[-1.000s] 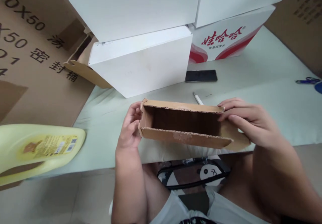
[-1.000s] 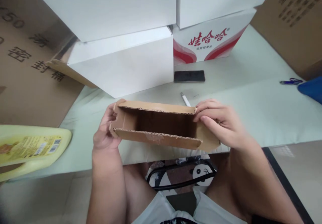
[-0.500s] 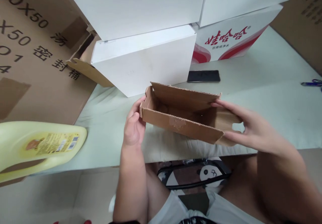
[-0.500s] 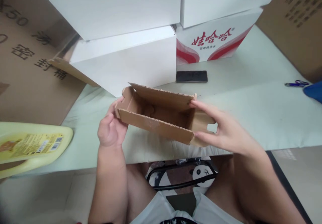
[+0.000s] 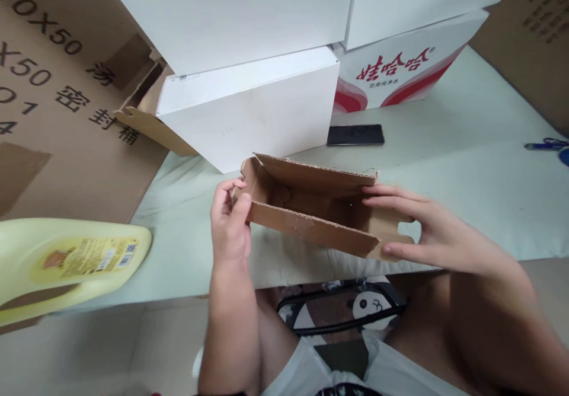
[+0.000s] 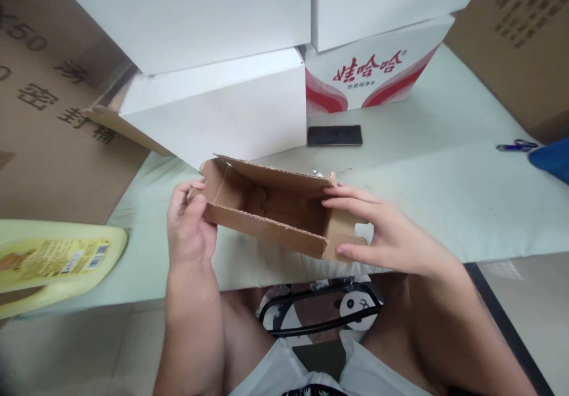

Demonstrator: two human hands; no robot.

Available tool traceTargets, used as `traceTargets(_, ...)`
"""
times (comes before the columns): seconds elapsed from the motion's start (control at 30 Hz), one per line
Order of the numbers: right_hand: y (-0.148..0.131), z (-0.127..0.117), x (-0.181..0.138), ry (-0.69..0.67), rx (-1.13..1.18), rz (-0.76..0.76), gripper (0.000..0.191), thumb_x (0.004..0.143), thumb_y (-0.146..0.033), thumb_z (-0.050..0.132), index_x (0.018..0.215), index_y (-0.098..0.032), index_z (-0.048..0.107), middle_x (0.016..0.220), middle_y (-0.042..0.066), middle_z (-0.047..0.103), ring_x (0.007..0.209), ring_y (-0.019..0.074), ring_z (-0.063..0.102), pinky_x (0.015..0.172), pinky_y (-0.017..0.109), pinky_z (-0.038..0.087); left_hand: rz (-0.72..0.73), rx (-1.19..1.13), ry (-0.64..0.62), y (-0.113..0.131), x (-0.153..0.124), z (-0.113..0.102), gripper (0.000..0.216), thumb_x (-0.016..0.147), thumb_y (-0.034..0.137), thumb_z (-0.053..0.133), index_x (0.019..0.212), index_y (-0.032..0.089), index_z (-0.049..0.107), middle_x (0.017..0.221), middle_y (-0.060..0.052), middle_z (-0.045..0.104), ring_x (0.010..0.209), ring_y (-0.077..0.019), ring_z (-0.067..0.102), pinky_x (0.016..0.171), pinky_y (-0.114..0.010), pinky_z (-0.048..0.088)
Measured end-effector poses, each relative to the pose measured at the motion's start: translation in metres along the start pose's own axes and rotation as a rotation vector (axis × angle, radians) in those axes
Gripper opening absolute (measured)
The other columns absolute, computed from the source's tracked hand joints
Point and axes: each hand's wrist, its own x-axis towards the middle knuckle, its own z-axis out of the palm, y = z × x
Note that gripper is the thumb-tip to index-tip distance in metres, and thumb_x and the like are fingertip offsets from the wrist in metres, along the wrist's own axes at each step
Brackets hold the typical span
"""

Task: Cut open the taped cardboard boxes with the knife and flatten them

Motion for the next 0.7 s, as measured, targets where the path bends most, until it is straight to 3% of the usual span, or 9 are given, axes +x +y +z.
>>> traceTargets(0.1, -0.001, 0.001, 0.000, 0.007, 0.002, 0.003, 0.060, 0.085, -0.046, 0.078, 0.139, -0.024, 0.065, 0.147, 0.014, 0.064, 0.141, 0.0374, 0.057, 0.116, 0.056, 0.050, 0.001, 0.038, 0.020, 0.004, -0.003, 0.007, 0.032, 0.070, 0.038, 0.089, 0.088, 0.025, 0.066, 0.091, 0.000, 0.058, 0.080, -0.0144, 0.053, 0.069, -0.024, 0.044)
traceTargets(0.27, -0.003, 0.001, 0.001, 0.010, -0.005, 0.008, 0.057, 0.088, -0.044, 0.075, 0.140, -0.025, 0.063, 0.145, 0.014, 0.065, 0.137, 0.0358, 0.060, 0.112, 0.055, 0.053, 0.013, 0.059, 0.109, 0.005, -0.003, 0.014, 0.027, 0.078, 0.040, 0.080, 0.078, 0.022, 0.060, 0.081, 0.001, 0.052, 0.072, -0.0139, 0.045, 0.063, -0.026, 0.037)
traceTargets(0.37, -0.003, 0.001, 0.001, 0.005, 0.001, 0.010, 0.055, 0.088, -0.044, 0.074, 0.139, -0.026, 0.064, 0.146, 0.013, 0.065, 0.136, 0.0361, 0.061, 0.112, 0.056, 0.053, 0.021, 0.075, 0.113, 0.006, -0.004, 0.015, 0.020, 0.075, 0.030, 0.077, 0.079, 0.022, 0.059, 0.078, 0.001, 0.048, 0.068, -0.0138, 0.041, 0.061, -0.027, 0.033)
traceTargets(0.53, -0.004, 0.001, 0.001, 0.008, 0.008, 0.017, 0.051, 0.089, -0.043, 0.072, 0.136, -0.026, 0.067, 0.145, 0.013, 0.065, 0.135, 0.0357, 0.062, 0.112, 0.056, 0.053, -0.011, -0.028, 0.023, 0.007, -0.006, 0.012, 0.025, 0.063, 0.029, 0.067, 0.088, 0.023, 0.065, 0.094, -0.005, 0.061, 0.080, -0.0211, 0.054, 0.066, -0.031, 0.039)
traceTargets(0.7, -0.003, 0.001, -0.001, -0.005, 0.002, 0.031, 0.051, 0.090, -0.044, 0.071, 0.137, -0.025, 0.066, 0.148, 0.013, 0.063, 0.135, 0.0349, 0.062, 0.111, 0.054, 0.054, 0.007, -0.052, 0.057, 0.004, -0.006, 0.011, 0.034, 0.060, 0.031, 0.067, 0.094, 0.025, 0.066, 0.105, -0.005, 0.063, 0.090, -0.0240, 0.059, 0.072, -0.034, 0.046)
